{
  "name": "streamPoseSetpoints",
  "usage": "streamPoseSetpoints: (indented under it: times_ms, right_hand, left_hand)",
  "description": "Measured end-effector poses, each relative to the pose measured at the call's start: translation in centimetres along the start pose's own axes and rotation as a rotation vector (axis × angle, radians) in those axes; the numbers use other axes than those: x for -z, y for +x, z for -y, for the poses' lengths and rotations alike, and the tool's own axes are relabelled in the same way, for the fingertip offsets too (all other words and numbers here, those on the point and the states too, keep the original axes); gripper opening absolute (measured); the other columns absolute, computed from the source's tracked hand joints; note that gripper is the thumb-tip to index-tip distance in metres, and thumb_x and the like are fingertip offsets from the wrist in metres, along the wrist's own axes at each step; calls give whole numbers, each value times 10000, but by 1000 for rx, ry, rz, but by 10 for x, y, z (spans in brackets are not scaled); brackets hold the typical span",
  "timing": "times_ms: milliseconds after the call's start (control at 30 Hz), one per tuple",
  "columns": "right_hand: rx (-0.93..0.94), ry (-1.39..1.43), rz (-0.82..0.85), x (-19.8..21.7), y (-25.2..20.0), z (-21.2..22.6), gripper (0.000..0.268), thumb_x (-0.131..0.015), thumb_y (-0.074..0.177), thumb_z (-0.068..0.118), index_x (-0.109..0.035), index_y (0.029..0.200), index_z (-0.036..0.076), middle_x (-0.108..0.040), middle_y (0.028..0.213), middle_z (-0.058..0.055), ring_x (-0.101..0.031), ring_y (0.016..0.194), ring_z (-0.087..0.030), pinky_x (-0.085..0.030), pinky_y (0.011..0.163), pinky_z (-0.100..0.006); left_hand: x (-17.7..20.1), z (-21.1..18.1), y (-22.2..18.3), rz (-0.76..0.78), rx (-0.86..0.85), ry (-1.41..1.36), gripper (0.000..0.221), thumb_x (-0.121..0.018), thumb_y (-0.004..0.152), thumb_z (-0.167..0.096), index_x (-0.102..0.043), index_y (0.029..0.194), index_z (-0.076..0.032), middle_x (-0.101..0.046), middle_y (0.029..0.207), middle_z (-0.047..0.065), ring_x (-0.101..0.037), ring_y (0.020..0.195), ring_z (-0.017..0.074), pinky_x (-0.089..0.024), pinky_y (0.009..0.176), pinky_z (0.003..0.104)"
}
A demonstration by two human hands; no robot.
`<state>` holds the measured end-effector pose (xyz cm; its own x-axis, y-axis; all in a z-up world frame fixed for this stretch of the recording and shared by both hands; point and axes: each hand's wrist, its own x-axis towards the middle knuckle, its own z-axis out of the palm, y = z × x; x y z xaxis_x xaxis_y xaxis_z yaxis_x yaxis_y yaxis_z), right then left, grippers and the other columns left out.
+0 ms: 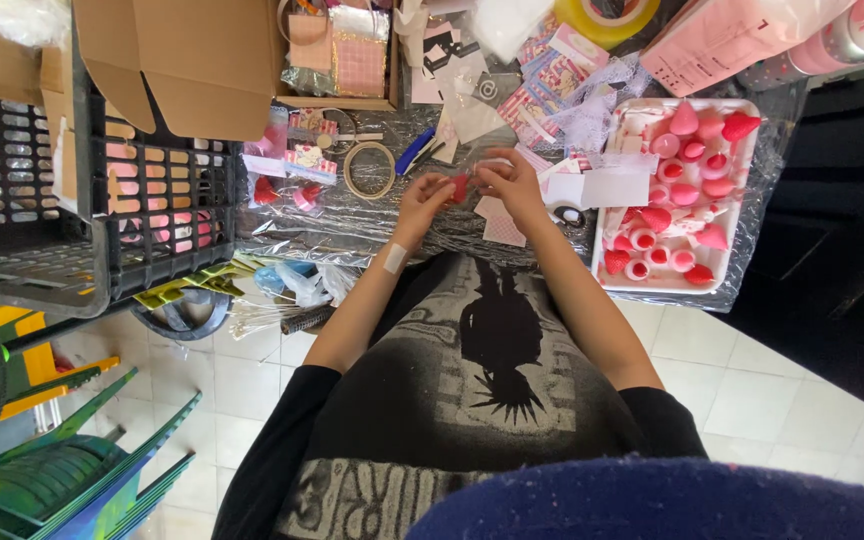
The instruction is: Packing small items into bags and applying stickers or labels.
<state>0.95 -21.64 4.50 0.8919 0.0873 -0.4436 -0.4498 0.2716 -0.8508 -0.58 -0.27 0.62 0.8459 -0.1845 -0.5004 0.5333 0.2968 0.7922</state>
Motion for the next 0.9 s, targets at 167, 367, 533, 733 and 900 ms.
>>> streamPoseSetpoints:
  times_ms: [167,367,533,733,900]
  right_hand:
    - [-59,32,-25,9,-1,-15,396,-730,964,158,-577,1318,64,-748,1154,-80,-721,970,-139,-576,799,-272]
    - [-15,-16,-52,20,-1,-26,358,-741,943,131,-609,1269,62,-768,1117,-90,-725,949,-146,-576,787,-274]
    - [-45,-193,151,20,-3,-32,318,-737,945,134,-629,1235,60,-770,1097,-72,-747,997,-136,-577,770,-265]
    - [-113,-221,192,26,1,-40,370,-735,933,142,-625,1277,64,-790,1063,-71,-736,963,-142,-563,754,-256]
    - [-73,-322,122,34,5,-42,334,-758,949,175,-662,1242,45,-796,1045,-78,-759,902,-145,-497,696,-236]
  left_hand:
    - [10,25,10,4,2,8,237,-729,962,-188,-650,1131,-41,-735,1064,66,-712,948,131,-576,819,268]
    - [16,32,1,51,-123,210,187,-730,976,-157,-659,1074,-14,-757,1071,80,-717,976,139,-588,846,271]
    - [-14,-25,-33,137,-269,551,237,-740,935,-162,-633,1107,-39,-770,1087,65,-714,967,121,-583,804,274]
    - [6,-1,-21,68,-226,580,212,-704,990,-180,-746,1146,-43,-775,1049,53,-706,948,99,-553,817,258]
    - [21,32,-1,100,-170,380,250,-651,1039,-194,-771,1188,-33,-785,1057,35,-693,940,85,-541,841,238]
